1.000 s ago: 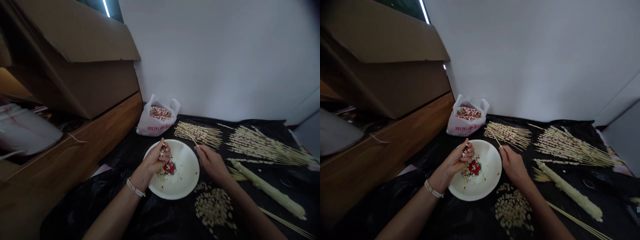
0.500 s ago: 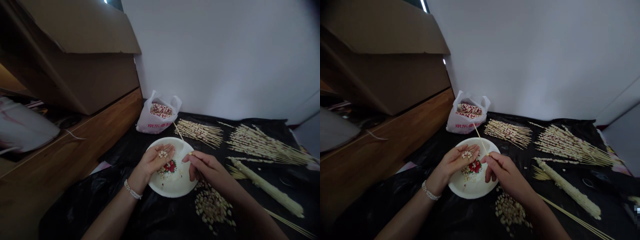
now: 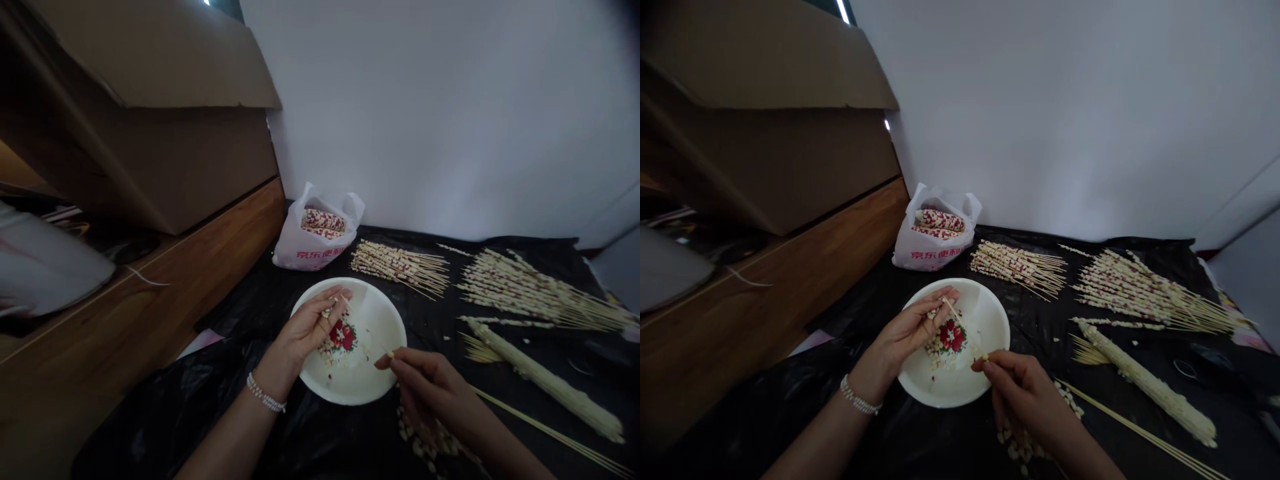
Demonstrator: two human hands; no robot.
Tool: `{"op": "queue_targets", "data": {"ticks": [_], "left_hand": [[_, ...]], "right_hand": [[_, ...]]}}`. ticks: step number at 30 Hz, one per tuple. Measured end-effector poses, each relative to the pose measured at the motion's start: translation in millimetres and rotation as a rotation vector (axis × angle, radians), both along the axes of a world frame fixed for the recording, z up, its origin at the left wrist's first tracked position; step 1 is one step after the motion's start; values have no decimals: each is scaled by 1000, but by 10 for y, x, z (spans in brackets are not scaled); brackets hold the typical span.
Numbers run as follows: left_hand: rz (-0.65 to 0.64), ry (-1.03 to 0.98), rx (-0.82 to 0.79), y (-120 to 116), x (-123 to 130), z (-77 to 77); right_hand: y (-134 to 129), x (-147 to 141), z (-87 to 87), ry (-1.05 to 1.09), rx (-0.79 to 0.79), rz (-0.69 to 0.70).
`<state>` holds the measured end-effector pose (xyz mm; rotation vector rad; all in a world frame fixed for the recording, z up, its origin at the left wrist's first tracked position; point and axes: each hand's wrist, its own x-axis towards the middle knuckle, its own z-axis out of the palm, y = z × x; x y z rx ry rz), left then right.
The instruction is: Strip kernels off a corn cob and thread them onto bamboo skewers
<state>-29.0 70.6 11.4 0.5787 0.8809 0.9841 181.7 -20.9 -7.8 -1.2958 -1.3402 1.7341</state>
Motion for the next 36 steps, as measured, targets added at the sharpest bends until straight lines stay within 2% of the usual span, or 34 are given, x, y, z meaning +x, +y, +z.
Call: {"op": "queue_targets", "data": {"ticks": [6, 13, 18, 28, 36], "left_hand": [[118, -62, -67, 23, 30, -22], [20, -81, -68, 4, 30, -38], [38, -134, -123, -17, 53, 6], [51, -154, -143, -2, 36, -42], [27, -266, -203, -18, 51, -37]], "right_hand": [[-99, 7, -115, 116, -53, -67], [-161, -76, -17, 168, -95, -117], [-166, -103, -81, 164, -45, -145], [-148, -102, -185, 200, -48, -156], [-158, -97, -175, 241, -43, -138]]}}
